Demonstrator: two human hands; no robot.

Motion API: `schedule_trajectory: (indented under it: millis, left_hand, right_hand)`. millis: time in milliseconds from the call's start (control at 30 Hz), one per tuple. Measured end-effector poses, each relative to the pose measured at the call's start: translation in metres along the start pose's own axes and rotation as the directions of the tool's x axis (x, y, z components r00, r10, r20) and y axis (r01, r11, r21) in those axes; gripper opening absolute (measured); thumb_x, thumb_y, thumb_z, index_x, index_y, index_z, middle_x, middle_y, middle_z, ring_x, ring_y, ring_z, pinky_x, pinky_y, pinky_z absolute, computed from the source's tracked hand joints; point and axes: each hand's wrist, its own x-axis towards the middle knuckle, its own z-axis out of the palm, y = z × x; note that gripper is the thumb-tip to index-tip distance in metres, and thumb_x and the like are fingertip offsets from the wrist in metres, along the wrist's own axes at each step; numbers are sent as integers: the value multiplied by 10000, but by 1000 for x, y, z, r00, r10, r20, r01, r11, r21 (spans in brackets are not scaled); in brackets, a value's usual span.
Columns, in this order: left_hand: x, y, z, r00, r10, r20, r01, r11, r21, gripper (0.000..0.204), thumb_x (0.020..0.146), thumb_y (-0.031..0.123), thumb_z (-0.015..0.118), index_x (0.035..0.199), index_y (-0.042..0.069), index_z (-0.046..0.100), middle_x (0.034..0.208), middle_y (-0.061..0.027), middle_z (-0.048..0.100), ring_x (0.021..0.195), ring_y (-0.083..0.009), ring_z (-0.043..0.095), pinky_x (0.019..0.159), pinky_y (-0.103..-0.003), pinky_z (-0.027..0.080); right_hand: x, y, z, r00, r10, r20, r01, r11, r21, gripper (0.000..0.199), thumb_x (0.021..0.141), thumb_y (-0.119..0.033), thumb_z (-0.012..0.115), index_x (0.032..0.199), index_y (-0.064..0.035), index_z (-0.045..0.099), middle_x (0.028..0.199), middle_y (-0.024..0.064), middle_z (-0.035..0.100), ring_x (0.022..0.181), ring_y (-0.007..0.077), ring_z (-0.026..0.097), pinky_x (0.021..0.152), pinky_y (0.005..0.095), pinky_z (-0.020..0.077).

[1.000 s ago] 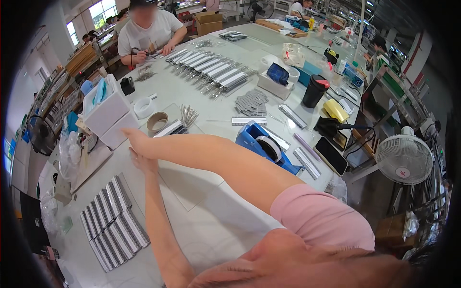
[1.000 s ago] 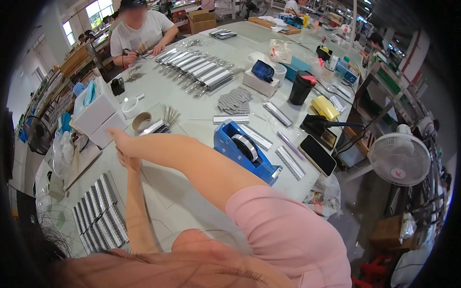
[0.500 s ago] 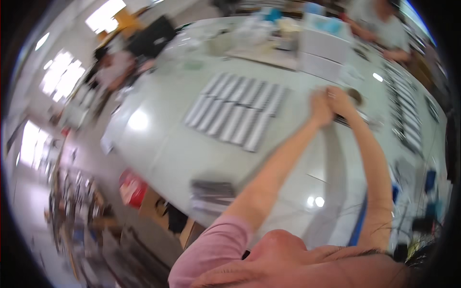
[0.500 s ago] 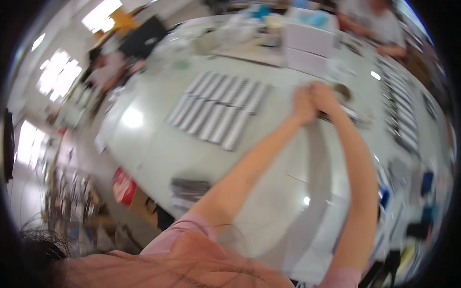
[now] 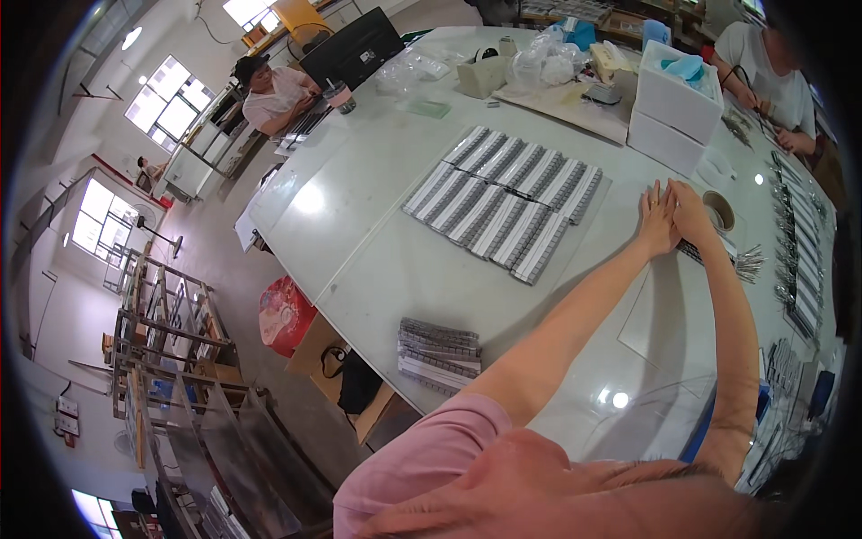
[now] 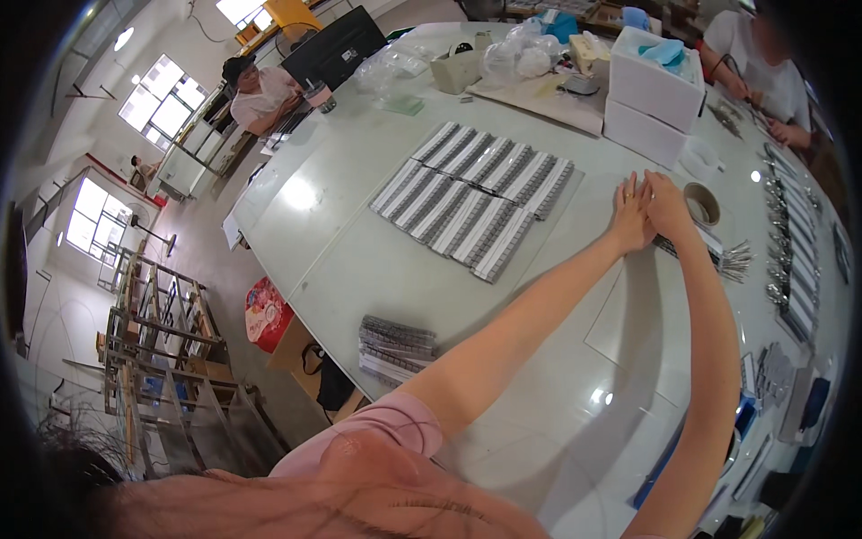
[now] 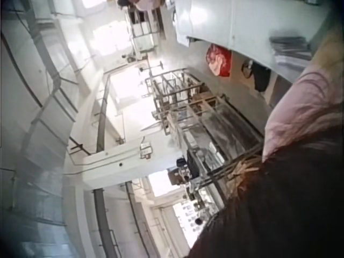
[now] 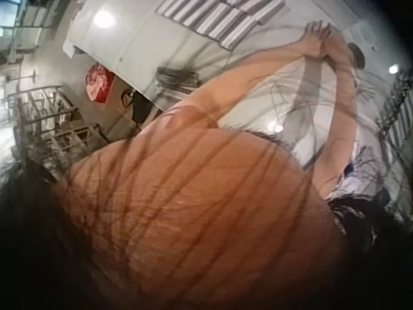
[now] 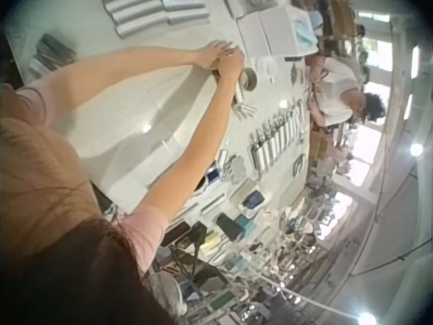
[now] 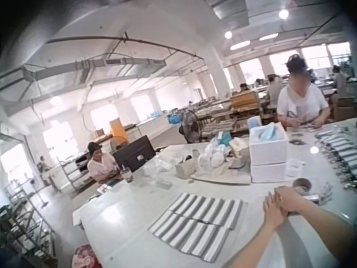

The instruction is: Assembling small metal component strips onto a plastic base and securing them with tape.

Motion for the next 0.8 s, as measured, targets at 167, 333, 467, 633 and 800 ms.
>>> schedule_trajectory:
  millis: [167,333,467,633,800]
  left_hand:
    - [3,17,15,995,65,-72,-65,998,8,799,825,247,612,1522,-8,316,1558,-260,291,1456,-525,170,1144,-679,149]
    - [10,14,-20,995,34,-98,-34,999,2,400,903,222,615,1241,17,558,1102,-247,641,1012,-427,594,956,-583,399]
    - [6,27,-39,985,-174,12,175,981,-89,616,1010,367,474,1506,18,366,1474,-220,480,1456,-426,286,1169,-592,199]
    - [6,40,-40,990,-137,30,140,983,-123,615,1022,378,434,1513,15,367,1524,-147,453,1461,-410,281,1182,-580,172]
    - [0,24,-53,985,-169,27,171,977,-125,613,1030,394,393,1521,28,370,1541,-144,434,1476,-396,260,1190,-570,163]
  right_hand:
    - [-3,7,-21,962,151,227,-75,947,-312,536,917,-106,500,1438,9,457,1345,222,584,1242,395,559,1047,508,420]
    - [5,-61,-87,945,263,194,-89,778,-622,715,860,-291,609,1521,-131,389,1402,190,566,1306,360,526,1107,593,336]
    - [-11,-62,-158,920,363,146,-222,793,-568,609,831,-286,637,1402,-105,528,1309,214,613,1199,343,608,988,483,481]
    - [-58,-51,-209,540,796,273,-685,604,-407,386,854,-411,655,930,-45,748,872,149,734,839,266,728,721,410,586]
    - [-86,-59,-192,196,875,442,-889,349,-296,679,816,-652,693,979,7,711,973,149,716,765,241,709,642,330,585]
